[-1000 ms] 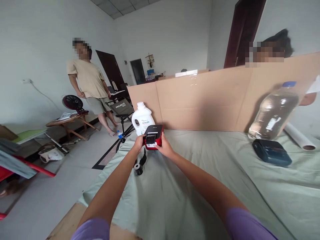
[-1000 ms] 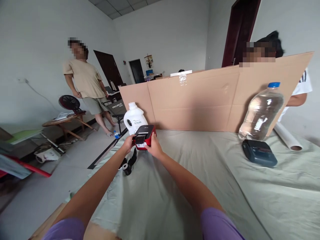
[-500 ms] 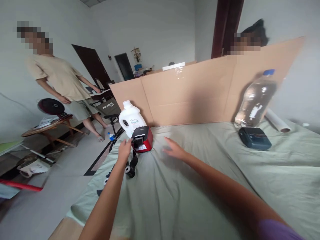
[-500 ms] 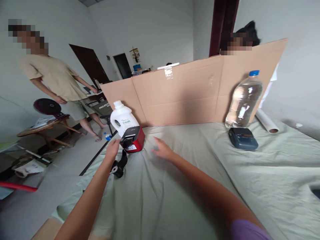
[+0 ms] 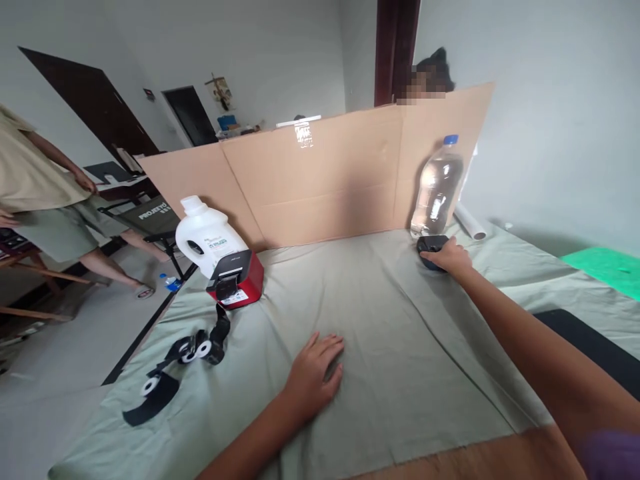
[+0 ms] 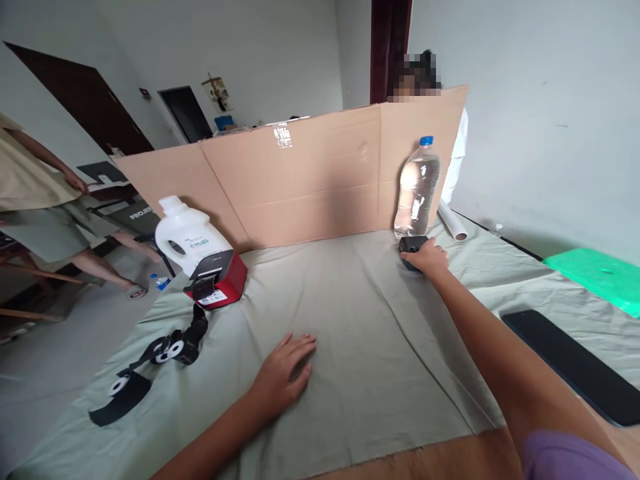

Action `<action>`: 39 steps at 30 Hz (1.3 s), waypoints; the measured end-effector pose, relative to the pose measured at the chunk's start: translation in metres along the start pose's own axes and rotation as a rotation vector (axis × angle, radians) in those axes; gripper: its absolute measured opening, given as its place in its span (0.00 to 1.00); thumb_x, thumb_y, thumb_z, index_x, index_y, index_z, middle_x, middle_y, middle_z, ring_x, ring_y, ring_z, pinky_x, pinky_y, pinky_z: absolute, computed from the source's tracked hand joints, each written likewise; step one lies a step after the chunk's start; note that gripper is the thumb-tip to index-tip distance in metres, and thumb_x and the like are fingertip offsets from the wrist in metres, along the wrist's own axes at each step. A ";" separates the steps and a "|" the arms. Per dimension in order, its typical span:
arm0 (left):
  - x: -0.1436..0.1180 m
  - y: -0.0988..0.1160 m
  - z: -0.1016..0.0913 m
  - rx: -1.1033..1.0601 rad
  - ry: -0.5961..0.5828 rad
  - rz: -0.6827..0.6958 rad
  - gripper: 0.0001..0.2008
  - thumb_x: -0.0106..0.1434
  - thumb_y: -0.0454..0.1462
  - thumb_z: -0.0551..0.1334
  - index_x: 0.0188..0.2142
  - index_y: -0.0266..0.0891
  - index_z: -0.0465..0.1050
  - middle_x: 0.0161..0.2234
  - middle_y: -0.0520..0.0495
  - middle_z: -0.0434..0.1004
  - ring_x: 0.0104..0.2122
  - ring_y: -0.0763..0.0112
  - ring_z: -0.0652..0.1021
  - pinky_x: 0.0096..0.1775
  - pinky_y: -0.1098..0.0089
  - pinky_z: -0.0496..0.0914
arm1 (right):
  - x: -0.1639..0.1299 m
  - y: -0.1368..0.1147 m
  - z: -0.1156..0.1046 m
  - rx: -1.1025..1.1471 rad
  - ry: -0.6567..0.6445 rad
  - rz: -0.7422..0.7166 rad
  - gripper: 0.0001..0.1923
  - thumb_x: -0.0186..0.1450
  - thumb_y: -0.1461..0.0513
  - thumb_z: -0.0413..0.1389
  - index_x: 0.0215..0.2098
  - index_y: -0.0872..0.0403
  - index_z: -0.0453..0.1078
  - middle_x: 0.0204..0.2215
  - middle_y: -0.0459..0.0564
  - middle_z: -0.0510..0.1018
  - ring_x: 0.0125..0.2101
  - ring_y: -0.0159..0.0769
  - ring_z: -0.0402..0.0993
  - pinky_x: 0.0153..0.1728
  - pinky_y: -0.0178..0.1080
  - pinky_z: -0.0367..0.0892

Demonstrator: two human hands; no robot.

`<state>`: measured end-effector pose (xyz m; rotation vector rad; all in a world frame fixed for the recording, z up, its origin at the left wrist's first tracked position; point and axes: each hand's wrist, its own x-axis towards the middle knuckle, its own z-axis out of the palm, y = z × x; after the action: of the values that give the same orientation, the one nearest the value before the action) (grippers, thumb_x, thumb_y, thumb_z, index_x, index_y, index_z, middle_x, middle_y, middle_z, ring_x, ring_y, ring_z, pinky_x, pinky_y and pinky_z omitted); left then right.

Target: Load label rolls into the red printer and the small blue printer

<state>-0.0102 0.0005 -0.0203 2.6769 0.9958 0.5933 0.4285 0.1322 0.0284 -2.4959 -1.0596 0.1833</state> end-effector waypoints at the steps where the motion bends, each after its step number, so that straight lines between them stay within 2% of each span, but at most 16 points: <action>1: -0.001 0.001 0.003 -0.005 -0.011 0.002 0.20 0.65 0.34 0.57 0.57 0.40 0.72 0.58 0.41 0.76 0.60 0.60 0.75 0.64 0.47 0.64 | -0.001 -0.002 0.000 0.001 -0.009 -0.004 0.56 0.53 0.45 0.67 0.68 0.66 0.50 0.55 0.78 0.69 0.55 0.63 0.67 0.46 0.50 0.63; 3: -0.005 0.001 0.006 -0.019 0.002 -0.001 0.21 0.66 0.35 0.57 0.58 0.42 0.72 0.58 0.41 0.76 0.59 0.61 0.75 0.64 0.48 0.65 | -0.012 -0.007 -0.002 0.002 0.024 -0.048 0.58 0.53 0.45 0.67 0.69 0.65 0.48 0.55 0.78 0.70 0.55 0.64 0.68 0.45 0.50 0.63; 5: -0.009 0.000 0.005 -0.030 0.044 -0.014 0.21 0.67 0.35 0.56 0.59 0.43 0.71 0.57 0.42 0.77 0.58 0.62 0.76 0.64 0.50 0.66 | -0.036 -0.015 -0.003 0.033 0.044 -0.136 0.59 0.54 0.44 0.65 0.70 0.66 0.47 0.53 0.78 0.71 0.53 0.62 0.70 0.43 0.49 0.64; 7: -0.012 -0.002 0.001 -0.012 0.085 -0.016 0.23 0.67 0.34 0.55 0.60 0.43 0.70 0.57 0.42 0.77 0.57 0.62 0.77 0.65 0.49 0.64 | -0.076 -0.030 0.001 0.099 -0.015 -0.275 0.60 0.54 0.44 0.65 0.71 0.66 0.44 0.49 0.74 0.75 0.48 0.58 0.75 0.40 0.46 0.65; 10: -0.015 -0.006 -0.008 0.062 0.133 -0.047 0.25 0.68 0.34 0.54 0.65 0.42 0.65 0.59 0.40 0.75 0.59 0.60 0.75 0.66 0.48 0.60 | -0.156 -0.060 0.015 0.170 -0.193 -0.509 0.62 0.53 0.45 0.65 0.73 0.62 0.41 0.42 0.63 0.79 0.40 0.53 0.77 0.38 0.44 0.67; 12: -0.017 -0.009 -0.014 0.099 0.150 -0.096 0.28 0.69 0.35 0.54 0.68 0.40 0.60 0.62 0.39 0.71 0.60 0.59 0.73 0.67 0.48 0.58 | -0.209 -0.079 0.025 0.170 -0.220 -0.660 0.61 0.53 0.46 0.65 0.74 0.59 0.42 0.44 0.62 0.78 0.42 0.53 0.76 0.40 0.44 0.67; 15: -0.019 -0.013 -0.017 0.093 0.116 -0.136 0.29 0.69 0.34 0.52 0.70 0.39 0.55 0.66 0.39 0.65 0.64 0.60 0.69 0.67 0.49 0.59 | -0.268 -0.098 0.035 0.116 -0.236 -0.741 0.59 0.54 0.47 0.64 0.74 0.59 0.42 0.46 0.64 0.76 0.46 0.56 0.73 0.45 0.47 0.66; 17: -0.019 -0.016 -0.015 0.059 0.080 -0.155 0.29 0.69 0.32 0.51 0.70 0.39 0.55 0.67 0.39 0.62 0.66 0.61 0.67 0.66 0.50 0.60 | -0.288 -0.102 0.039 0.069 -0.242 -0.729 0.57 0.56 0.47 0.62 0.74 0.61 0.43 0.45 0.67 0.74 0.46 0.59 0.72 0.46 0.49 0.65; 21: -0.017 -0.019 -0.009 -0.037 0.028 -0.188 0.30 0.68 0.31 0.51 0.70 0.38 0.55 0.67 0.40 0.62 0.66 0.61 0.66 0.65 0.50 0.63 | -0.297 -0.103 0.041 -0.030 -0.236 -0.668 0.54 0.58 0.48 0.61 0.74 0.61 0.44 0.44 0.68 0.74 0.44 0.60 0.74 0.43 0.50 0.66; 26: -0.015 -0.017 -0.006 -0.112 0.010 -0.170 0.31 0.68 0.30 0.50 0.71 0.41 0.53 0.68 0.41 0.60 0.67 0.63 0.65 0.65 0.51 0.63 | -0.299 -0.105 0.036 -0.093 -0.215 -0.654 0.54 0.59 0.48 0.60 0.74 0.61 0.43 0.40 0.68 0.75 0.37 0.58 0.76 0.37 0.49 0.68; 31: -0.016 -0.022 -0.005 -0.138 -0.008 -0.178 0.31 0.69 0.32 0.52 0.71 0.41 0.53 0.68 0.40 0.59 0.67 0.62 0.65 0.66 0.48 0.60 | -0.297 -0.105 0.023 -0.072 -0.301 -0.652 0.56 0.59 0.42 0.60 0.75 0.58 0.43 0.42 0.70 0.76 0.36 0.59 0.78 0.35 0.48 0.68; 33: -0.015 -0.027 -0.008 -0.158 0.003 -0.177 0.29 0.68 0.34 0.54 0.68 0.42 0.59 0.66 0.40 0.64 0.64 0.61 0.69 0.65 0.49 0.61 | -0.286 -0.103 0.020 -0.048 -0.326 -0.645 0.54 0.60 0.37 0.55 0.73 0.58 0.48 0.42 0.71 0.78 0.38 0.61 0.79 0.37 0.50 0.68; 35: -0.013 -0.032 -0.013 -0.189 0.011 -0.185 0.25 0.68 0.36 0.57 0.64 0.44 0.67 0.62 0.42 0.71 0.60 0.60 0.73 0.63 0.52 0.64 | -0.268 -0.101 0.023 0.015 -0.344 -0.649 0.49 0.62 0.34 0.51 0.69 0.58 0.59 0.44 0.71 0.79 0.41 0.61 0.78 0.39 0.51 0.67; 37: -0.007 -0.034 -0.018 -0.239 0.022 -0.216 0.22 0.67 0.38 0.58 0.60 0.45 0.73 0.57 0.43 0.77 0.56 0.59 0.77 0.60 0.56 0.67 | -0.248 -0.098 0.033 0.140 -0.368 -0.670 0.40 0.65 0.37 0.49 0.60 0.57 0.71 0.45 0.68 0.80 0.43 0.58 0.79 0.41 0.49 0.68; 39: 0.003 -0.034 -0.021 -0.324 0.046 -0.278 0.19 0.68 0.41 0.58 0.56 0.45 0.77 0.53 0.45 0.81 0.51 0.59 0.80 0.56 0.59 0.70 | -0.232 -0.093 0.046 0.308 -0.367 -0.689 0.28 0.70 0.44 0.47 0.48 0.56 0.77 0.43 0.63 0.82 0.42 0.51 0.79 0.43 0.45 0.68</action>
<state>-0.0368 0.0292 -0.0120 2.2074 1.1475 0.6912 0.1927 0.0398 0.0168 -1.7401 -1.8124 0.5544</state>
